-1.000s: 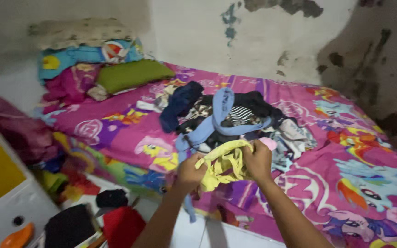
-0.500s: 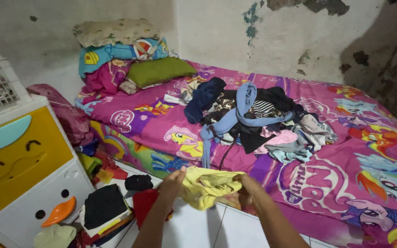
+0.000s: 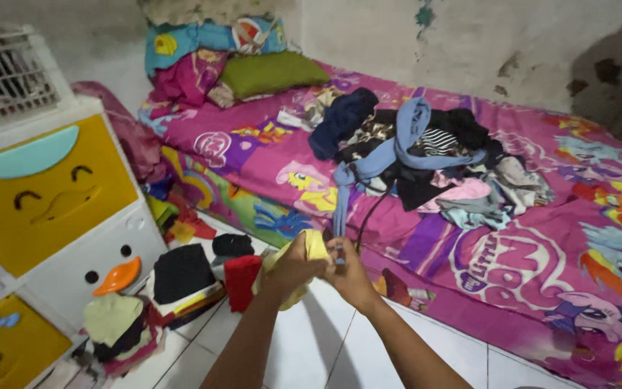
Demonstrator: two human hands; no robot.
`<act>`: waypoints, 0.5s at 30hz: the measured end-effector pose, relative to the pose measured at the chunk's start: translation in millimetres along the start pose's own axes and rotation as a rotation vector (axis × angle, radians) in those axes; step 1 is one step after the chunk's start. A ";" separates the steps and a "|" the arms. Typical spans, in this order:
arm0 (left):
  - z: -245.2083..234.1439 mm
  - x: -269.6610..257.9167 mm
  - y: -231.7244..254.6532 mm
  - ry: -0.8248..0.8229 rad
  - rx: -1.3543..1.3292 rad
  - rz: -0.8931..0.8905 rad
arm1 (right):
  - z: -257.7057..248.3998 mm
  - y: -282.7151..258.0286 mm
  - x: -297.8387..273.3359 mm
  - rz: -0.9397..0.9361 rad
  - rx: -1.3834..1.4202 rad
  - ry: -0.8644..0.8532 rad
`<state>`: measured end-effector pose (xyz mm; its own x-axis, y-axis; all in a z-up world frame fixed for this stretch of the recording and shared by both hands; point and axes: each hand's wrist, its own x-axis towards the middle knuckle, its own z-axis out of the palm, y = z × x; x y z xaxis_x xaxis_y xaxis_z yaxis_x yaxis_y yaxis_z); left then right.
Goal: The person folds various garments on the floor and places them into a multi-drawer storage unit. Items include a yellow cloth, a black t-shirt, a pink cloth, and a blue cloth. The person opens and closes several drawers to store the folded clothes.
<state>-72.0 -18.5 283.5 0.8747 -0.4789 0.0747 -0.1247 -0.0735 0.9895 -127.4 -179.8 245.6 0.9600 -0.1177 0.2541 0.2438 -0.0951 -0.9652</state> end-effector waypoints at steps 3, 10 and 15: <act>-9.2 -13.5 3.3 -0.089 0.128 0.016 | 7.8 3.9 -2.3 -0.093 0.005 0.009; -19.0 -33.3 -24.1 0.253 0.653 0.232 | -1.4 -10.5 -18.8 -0.300 -0.854 0.270; -42.0 -47.5 -55.6 0.358 0.670 0.366 | -17.9 -16.5 -19.7 -0.394 -0.935 0.332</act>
<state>-86.9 45.1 230.1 0.8066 -0.2752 0.5231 -0.5819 -0.5252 0.6210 -152.9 -193.6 257.7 0.7166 -0.1628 0.6782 0.1911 -0.8893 -0.4154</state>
